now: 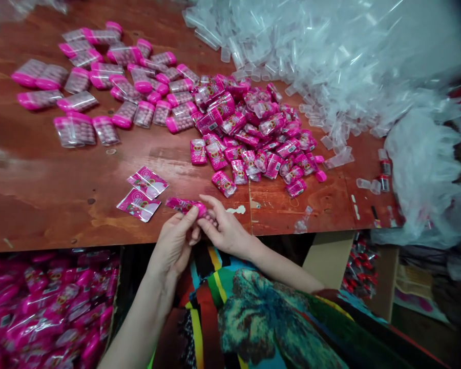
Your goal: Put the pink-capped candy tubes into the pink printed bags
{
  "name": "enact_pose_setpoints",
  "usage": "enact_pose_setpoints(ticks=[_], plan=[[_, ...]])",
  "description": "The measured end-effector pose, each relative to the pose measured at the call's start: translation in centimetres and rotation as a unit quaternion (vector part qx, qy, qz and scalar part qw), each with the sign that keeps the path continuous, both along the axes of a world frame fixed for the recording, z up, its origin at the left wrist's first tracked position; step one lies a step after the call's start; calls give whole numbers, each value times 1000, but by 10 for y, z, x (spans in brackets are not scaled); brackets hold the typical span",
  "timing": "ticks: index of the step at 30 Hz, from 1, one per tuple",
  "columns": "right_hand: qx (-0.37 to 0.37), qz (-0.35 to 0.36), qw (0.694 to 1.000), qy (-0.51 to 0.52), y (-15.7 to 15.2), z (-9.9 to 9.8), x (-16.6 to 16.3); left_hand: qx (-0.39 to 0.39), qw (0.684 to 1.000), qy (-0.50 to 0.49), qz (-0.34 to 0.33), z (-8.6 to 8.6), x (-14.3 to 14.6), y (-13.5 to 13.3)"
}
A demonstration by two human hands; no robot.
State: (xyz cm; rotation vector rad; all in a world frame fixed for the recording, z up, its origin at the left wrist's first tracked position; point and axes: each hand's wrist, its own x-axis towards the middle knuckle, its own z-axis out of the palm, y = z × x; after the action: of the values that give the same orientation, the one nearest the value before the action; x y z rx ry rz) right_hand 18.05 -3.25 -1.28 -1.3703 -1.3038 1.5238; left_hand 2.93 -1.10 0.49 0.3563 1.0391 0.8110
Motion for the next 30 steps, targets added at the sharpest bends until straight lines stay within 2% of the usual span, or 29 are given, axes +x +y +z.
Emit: enact_pose_setpoints(ticks=[2,4,6,11,15,17,19,23,26,28,30], plan=[[-54,2,993,101,2,2,2,12,1000,-1,-10,2,0,-1],[-106,15,974,198,5,4,4,30,999,-5,-11,3,0,-2],[-111,21,967,230,6,4,5,42,999,-11,-9,2,1,-4],[-40,-12,982,182,4,-2,-1,34,999,8,16,-1,5,-5],[-52,16,976,210,-1,-3,3,35,998,17,47,-1,6,-3],[-67,42,974,210,-4,-2,6,40,999,9,27,0,7,-3],[-56,37,979,191,-7,-3,6,52,999,6,10,0,8,-5],[52,-20,998,20,-12,-2,1,58,998,11,17,-2,11,-8],[79,-14,994,-68,-12,2,0,33,998,15,54,-4,14,-8],[70,-7,995,-63,-11,3,0,8,997,6,71,-4,15,-7],[45,-4,999,2,-8,3,1,-6,997,-17,76,-4,14,-5]])
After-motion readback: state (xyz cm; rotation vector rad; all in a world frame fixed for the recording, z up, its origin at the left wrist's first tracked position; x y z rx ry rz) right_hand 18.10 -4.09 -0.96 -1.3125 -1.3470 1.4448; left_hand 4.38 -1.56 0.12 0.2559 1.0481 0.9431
